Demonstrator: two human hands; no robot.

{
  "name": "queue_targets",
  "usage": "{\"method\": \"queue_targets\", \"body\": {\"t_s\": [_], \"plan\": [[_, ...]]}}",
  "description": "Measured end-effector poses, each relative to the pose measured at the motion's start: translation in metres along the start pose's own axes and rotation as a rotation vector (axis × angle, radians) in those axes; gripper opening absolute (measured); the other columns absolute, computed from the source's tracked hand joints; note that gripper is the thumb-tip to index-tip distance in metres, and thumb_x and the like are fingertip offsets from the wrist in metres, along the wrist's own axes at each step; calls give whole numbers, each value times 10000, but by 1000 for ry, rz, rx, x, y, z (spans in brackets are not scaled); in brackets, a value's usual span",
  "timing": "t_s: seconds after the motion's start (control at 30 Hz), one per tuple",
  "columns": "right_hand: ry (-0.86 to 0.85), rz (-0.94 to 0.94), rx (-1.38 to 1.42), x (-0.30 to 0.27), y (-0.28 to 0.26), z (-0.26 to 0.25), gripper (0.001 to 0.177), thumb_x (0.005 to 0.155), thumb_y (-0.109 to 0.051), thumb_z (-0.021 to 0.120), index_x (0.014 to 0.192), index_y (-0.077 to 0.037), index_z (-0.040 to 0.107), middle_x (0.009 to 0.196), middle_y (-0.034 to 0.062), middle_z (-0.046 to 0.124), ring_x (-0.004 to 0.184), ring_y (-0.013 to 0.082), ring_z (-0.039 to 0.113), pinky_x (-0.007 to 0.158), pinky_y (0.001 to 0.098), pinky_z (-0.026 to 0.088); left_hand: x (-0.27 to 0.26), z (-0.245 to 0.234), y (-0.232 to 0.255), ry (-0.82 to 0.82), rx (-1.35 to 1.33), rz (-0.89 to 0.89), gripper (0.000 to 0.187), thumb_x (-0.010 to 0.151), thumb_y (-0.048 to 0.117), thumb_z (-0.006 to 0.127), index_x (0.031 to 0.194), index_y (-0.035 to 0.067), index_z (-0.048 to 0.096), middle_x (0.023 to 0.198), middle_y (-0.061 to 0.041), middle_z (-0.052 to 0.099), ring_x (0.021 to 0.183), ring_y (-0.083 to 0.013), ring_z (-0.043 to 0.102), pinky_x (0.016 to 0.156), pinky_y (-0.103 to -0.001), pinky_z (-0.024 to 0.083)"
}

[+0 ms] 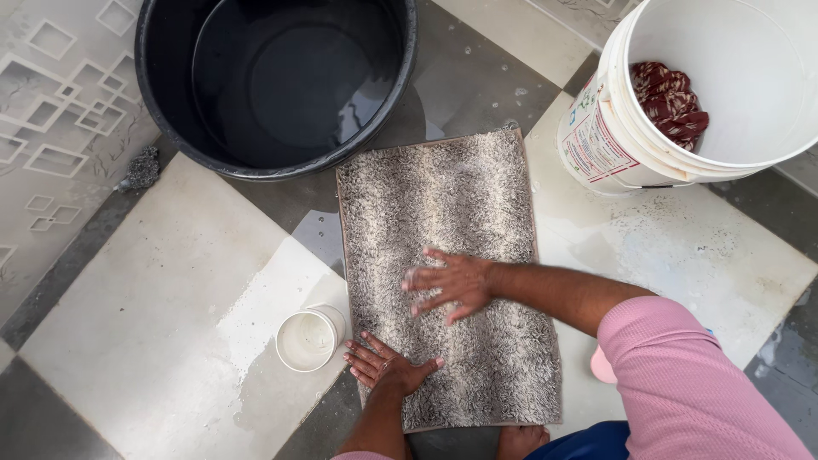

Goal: The person washes a small mat by hand on the floor, using soap and water to scrub it, then wrings it out and rinses it using water from a cup and a basin.

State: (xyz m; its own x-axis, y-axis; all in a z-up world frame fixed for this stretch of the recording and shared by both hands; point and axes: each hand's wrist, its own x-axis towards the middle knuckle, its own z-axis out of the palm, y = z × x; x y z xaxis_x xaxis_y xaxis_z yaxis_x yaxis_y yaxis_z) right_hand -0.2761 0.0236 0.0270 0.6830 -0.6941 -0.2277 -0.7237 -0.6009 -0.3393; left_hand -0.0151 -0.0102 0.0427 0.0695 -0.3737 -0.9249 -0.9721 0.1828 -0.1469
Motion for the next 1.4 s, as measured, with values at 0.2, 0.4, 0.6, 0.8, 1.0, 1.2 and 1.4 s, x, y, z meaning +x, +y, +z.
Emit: {"method": "queue_targets", "body": {"t_s": [0.2, 0.4, 0.6, 0.8, 1.0, 1.2, 1.4], "plan": [[-189, 471, 40, 18, -17, -33, 744, 984, -716, 261, 1626, -376, 103, 1712, 97, -76, 1574, 322, -62, 1174, 724, -88, -10, -2, 1, 7, -31, 8, 1741, 615, 897, 755, 1440, -3, -485, 1510, -369, -500, 1403, -512, -464, 1195, -621, -184], [27, 193, -40, 42, -70, 0, 718, 971, -690, 259, 1597, -357, 148, 1677, 154, -50, 1533, 379, -55, 1122, 760, -83, -14, -6, -4, -14, 3, 66, 1672, 644, 922, 684, 1463, 2, -447, 1501, -392, -500, 1395, -544, -471, 1190, -653, -177], [468, -90, -204, 38, -11, -9, 687, 971, -736, 226, 1566, -406, 131, 1695, 29, 20, 1540, 279, 11, 1164, 715, -79, -18, -8, -4, 8, -25, 77, 1686, 629, 897, 720, 1490, -10, -411, 1527, -392, -460, 1414, -556, -433, 1196, -666, -160], [-275, 483, -104, 31, 6, -45, 768, 940, -776, 145, 1616, -431, 35, 1716, 34, -78, 1568, 297, -61, 1155, 710, -138, -19, -8, -5, 7, -49, 56, 1707, 616, 885, 742, 1489, -4, -425, 1540, -387, -448, 1428, -548, -423, 1199, -656, -152], [-217, 489, -99, 28, -1, -48, 742, 953, -754, 198, 1606, -441, 35, 1721, 23, -70, 1572, 297, -70, 1160, 710, -133, -23, -1, -6, 91, -8, 70, 1704, 614, 917, 723, 1508, -43, -365, 1583, -397, -377, 1471, -548, -354, 1207, -642, -139], [-216, 484, -99, 28, -1, -49, 753, 954, -753, 199, 1613, -433, 23, 1716, 35, -87, 1564, 307, -83, 1155, 709, -145, -24, -1, -2, 424, 181, 298, 1695, 516, 919, 756, 1558, 71, -277, 1653, -298, -270, 1542, -425, -261, 1242, -547, -112], [-238, 489, -70, 29, 2, -47, 742, 957, -756, 199, 1607, -440, 29, 1721, 37, -90, 1571, 302, -85, 1153, 710, -149, -13, -27, 2, 216, 291, 354, 1743, 545, 851, 824, 1550, 43, -349, 1607, -366, -352, 1475, -551, -333, 1190, -642, -145]]}}
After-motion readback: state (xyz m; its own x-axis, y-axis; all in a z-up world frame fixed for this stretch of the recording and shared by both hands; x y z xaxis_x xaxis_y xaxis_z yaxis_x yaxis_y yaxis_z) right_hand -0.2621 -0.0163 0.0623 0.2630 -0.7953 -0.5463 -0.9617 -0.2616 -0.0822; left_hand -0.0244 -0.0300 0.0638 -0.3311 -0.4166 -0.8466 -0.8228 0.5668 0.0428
